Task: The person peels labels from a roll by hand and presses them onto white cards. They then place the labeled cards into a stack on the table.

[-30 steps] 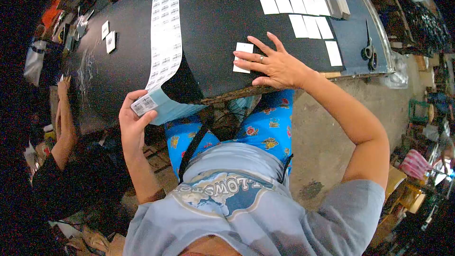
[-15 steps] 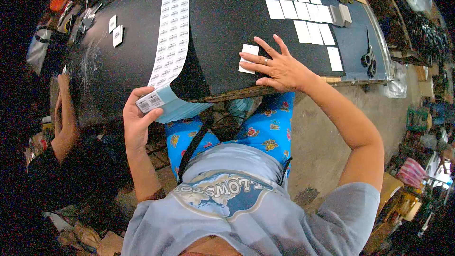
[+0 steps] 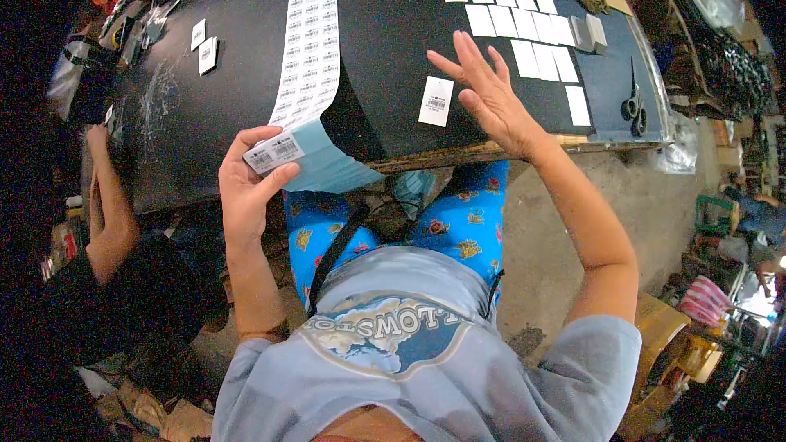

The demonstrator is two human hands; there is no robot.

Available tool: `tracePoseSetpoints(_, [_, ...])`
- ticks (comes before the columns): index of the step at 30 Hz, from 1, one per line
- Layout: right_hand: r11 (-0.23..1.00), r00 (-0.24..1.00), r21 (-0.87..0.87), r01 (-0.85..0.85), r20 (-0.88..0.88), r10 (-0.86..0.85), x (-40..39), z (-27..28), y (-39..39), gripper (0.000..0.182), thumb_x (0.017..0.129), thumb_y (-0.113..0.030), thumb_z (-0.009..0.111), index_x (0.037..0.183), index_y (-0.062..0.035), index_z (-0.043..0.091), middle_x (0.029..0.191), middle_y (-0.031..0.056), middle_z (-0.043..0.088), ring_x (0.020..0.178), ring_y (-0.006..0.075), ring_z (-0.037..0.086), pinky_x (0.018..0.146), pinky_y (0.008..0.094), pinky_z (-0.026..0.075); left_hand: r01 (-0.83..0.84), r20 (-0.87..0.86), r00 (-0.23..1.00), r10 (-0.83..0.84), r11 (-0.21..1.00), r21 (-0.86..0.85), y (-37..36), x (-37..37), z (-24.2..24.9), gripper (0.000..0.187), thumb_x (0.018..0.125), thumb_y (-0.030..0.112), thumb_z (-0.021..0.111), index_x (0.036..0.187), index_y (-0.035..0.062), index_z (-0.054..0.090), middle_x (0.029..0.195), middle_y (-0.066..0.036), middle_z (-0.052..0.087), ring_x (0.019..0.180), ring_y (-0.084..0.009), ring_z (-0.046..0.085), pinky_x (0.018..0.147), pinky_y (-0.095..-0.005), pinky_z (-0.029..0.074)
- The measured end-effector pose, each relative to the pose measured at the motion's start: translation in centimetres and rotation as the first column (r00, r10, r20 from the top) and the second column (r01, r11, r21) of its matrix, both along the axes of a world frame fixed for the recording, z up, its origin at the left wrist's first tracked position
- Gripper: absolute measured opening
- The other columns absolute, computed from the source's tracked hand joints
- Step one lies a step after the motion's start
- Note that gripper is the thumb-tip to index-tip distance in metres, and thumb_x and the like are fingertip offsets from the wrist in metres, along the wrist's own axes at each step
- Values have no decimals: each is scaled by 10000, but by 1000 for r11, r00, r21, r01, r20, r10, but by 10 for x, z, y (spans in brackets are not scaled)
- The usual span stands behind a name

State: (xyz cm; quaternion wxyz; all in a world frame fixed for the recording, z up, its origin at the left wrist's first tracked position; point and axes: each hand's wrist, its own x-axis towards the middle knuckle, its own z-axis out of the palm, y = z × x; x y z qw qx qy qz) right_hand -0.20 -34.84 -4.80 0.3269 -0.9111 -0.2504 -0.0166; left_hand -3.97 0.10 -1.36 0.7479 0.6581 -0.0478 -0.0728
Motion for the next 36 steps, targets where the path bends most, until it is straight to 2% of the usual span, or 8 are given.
tracePoseSetpoints(10, [837, 982, -546, -35, 136, 130, -8, -30, -3, 569, 987, -473, 269, 1475, -183, 314, 1554, 58, 228, 1455, 289, 89, 1151, 537, 2, 20, -23, 1000, -18, 998, 53, -9, 6, 3, 426, 723, -47, 755, 1108, 8, 583, 1003, -74, 663, 900, -118, 638, 802, -247, 513])
tracePoseSetpoints(12, [898, 982, -437, -56, 138, 128, -5, -20, 8, 527, 992, -400, 313, 1461, -161, 343, 1539, 58, 275, 1453, 282, 118, 1155, 519, 5, 23, -41, 999, -22, 999, 47, -9, 7, 3, 425, 723, -49, 754, 1109, 6, 586, 1002, -74, 665, 900, -117, 639, 808, -246, 511])
tracePoseSetpoints(14, [997, 994, -28, -75, -85, 72, -8, -1, 25, 522, 997, -394, 287, 1449, -145, 364, 1516, 61, 329, 1451, 272, 148, 1159, 489, 4, 68, -32, 997, -68, 998, 12, -11, 8, 0, 422, 723, -46, 757, 1108, 6, 591, 1001, -77, 671, 912, -114, 639, 818, -244, 507])
tracePoseSetpoints(15, [980, 997, 192, -54, -51, 65, -9, 11, 41, 455, 977, -347, 424, 1363, -116, 491, 1433, 98, 451, 1387, 283, 315, 1149, 443, 155, 74, -28, 997, -74, 997, 8, -12, 9, 1, 409, 726, -42, 758, 1099, 6, 598, 1001, -79, 675, 919, -113, 638, 820, -246, 506])
tracePoseSetpoints(18, [912, 992, 403, -73, -64, 108, -14, 39, 84, 366, 889, -213, 624, 1225, -68, 610, 1265, 124, 586, 1242, 280, 486, 1048, 390, 351, 92, -8, 996, -92, 996, 3, -18, 9, 2, 406, 724, -41, 762, 1095, 2, 603, 997, -77, 675, 918, -114, 639, 817, -247, 506])
tracePoseSetpoints(19, [877, 999, 479, -38, 18, 33, -16, 43, 100, 323, 767, -77, 737, 1083, -41, 682, 1105, 109, 641, 1065, 242, 576, 907, 336, 452, 86, -13, 996, -86, 996, -24, -21, 9, 4, 396, 722, -38, 767, 1084, -6, 609, 995, -75, 675, 907, -111, 639, 806, -249, 511])
tracePoseSetpoints(29, [971, 988, 225, -75, 145, 43, -17, 76, 129, 104, 725, -40, 691, 828, -34, 685, 821, 102, 609, 796, 290, 549, 719, 388, 429, 93, 53, 993, -105, 976, 195, -30, 11, -4, 320, 763, -64, 724, 1066, -6, 638, 976, -58, 681, 889, -96, 634, 786, -238, 531])
tracePoseSetpoints(36, [973, 999, 229, -13, 52, 1, -18, 78, 128, 106, 717, -32, 683, 822, -23, 697, 759, 105, 615, 794, 291, 558, 726, 395, 429, 65, 113, 989, -94, 969, 238, -38, 10, -3, 293, 769, -37, 731, 1049, 5, 657, 980, -52, 687, 869, -87, 628, 775, -243, 527])
